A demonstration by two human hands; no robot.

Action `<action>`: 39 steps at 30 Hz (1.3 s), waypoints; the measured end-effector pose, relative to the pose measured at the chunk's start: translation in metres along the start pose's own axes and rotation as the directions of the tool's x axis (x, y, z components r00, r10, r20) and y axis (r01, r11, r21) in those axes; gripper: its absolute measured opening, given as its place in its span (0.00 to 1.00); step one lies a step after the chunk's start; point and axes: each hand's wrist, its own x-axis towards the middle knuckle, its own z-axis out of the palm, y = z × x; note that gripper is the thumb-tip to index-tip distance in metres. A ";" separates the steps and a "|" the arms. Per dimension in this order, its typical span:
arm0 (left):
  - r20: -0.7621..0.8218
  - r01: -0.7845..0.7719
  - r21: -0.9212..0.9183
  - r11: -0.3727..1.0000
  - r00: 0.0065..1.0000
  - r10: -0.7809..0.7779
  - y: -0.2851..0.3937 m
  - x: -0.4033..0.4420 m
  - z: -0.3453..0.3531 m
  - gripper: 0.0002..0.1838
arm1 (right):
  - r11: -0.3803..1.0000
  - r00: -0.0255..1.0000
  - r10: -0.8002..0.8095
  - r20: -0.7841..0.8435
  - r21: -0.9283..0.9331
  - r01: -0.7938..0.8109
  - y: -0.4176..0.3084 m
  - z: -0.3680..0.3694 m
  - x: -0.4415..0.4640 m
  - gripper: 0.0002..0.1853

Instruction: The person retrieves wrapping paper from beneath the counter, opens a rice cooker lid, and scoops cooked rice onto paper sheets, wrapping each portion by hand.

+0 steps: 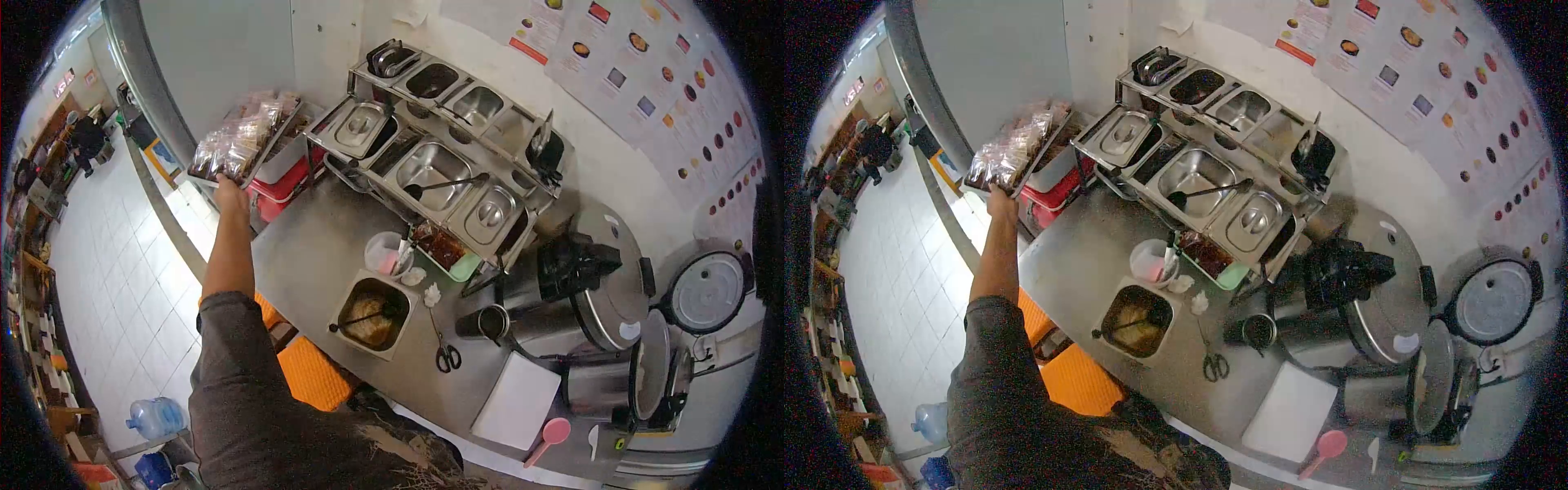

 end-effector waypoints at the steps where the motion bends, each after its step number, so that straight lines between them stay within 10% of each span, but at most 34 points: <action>1: 0.012 -0.013 0.074 0.997 1.000 0.012 -0.006 0.002 0.010 0.30 | 1.000 1.000 0.000 0.017 0.014 -0.001 -0.014 -0.002 -0.004 0.26; 6: 0.007 -0.068 -0.005 0.998 0.998 0.068 -0.002 -0.028 0.064 0.31 | 0.999 0.997 0.007 0.082 0.051 -0.011 -0.064 -0.005 -0.006 0.25; 10: 0.022 0.064 0.424 0.903 0.997 -0.081 -0.015 0.002 0.069 0.33 | 0.998 0.993 0.019 0.115 0.057 -0.026 -0.077 -0.010 -0.007 0.25; 13: -0.001 -0.086 0.413 0.907 0.995 0.095 -0.017 -0.018 0.073 0.34 | 0.998 0.990 0.019 0.143 0.051 -0.027 -0.080 -0.016 -0.006 0.25; 18: -0.048 -0.054 0.765 0.642 0.989 0.141 0.001 -0.019 0.077 0.33 | 0.998 0.985 0.024 0.169 0.053 -0.033 -0.082 -0.018 -0.007 0.25; 22: 0.275 -0.307 0.933 0.189 0.945 0.179 -0.019 0.035 0.061 0.34 | 0.997 0.984 0.039 0.175 0.056 -0.049 -0.084 -0.017 -0.008 0.24; 25: 0.287 -0.316 0.931 0.181 0.942 0.172 -0.030 0.049 0.061 0.32 | 0.996 0.982 0.048 0.182 0.061 -0.060 -0.085 -0.016 -0.008 0.24; 34: 0.410 -0.514 0.776 0.366 0.851 0.328 -0.046 0.078 0.049 0.25 | 0.996 0.980 0.046 0.196 0.068 -0.060 -0.083 -0.017 -0.003 0.24; 37: -0.002 -0.143 0.440 0.887 0.987 0.160 -0.038 0.065 0.043 0.25 | 0.995 0.978 0.045 0.202 0.079 -0.062 -0.077 -0.018 -0.001 0.24; 39: 0.002 -0.102 0.308 0.946 0.994 0.107 -0.033 0.035 0.023 0.23 | 0.994 0.978 0.048 0.203 0.085 -0.066 -0.073 -0.019 0.001 0.23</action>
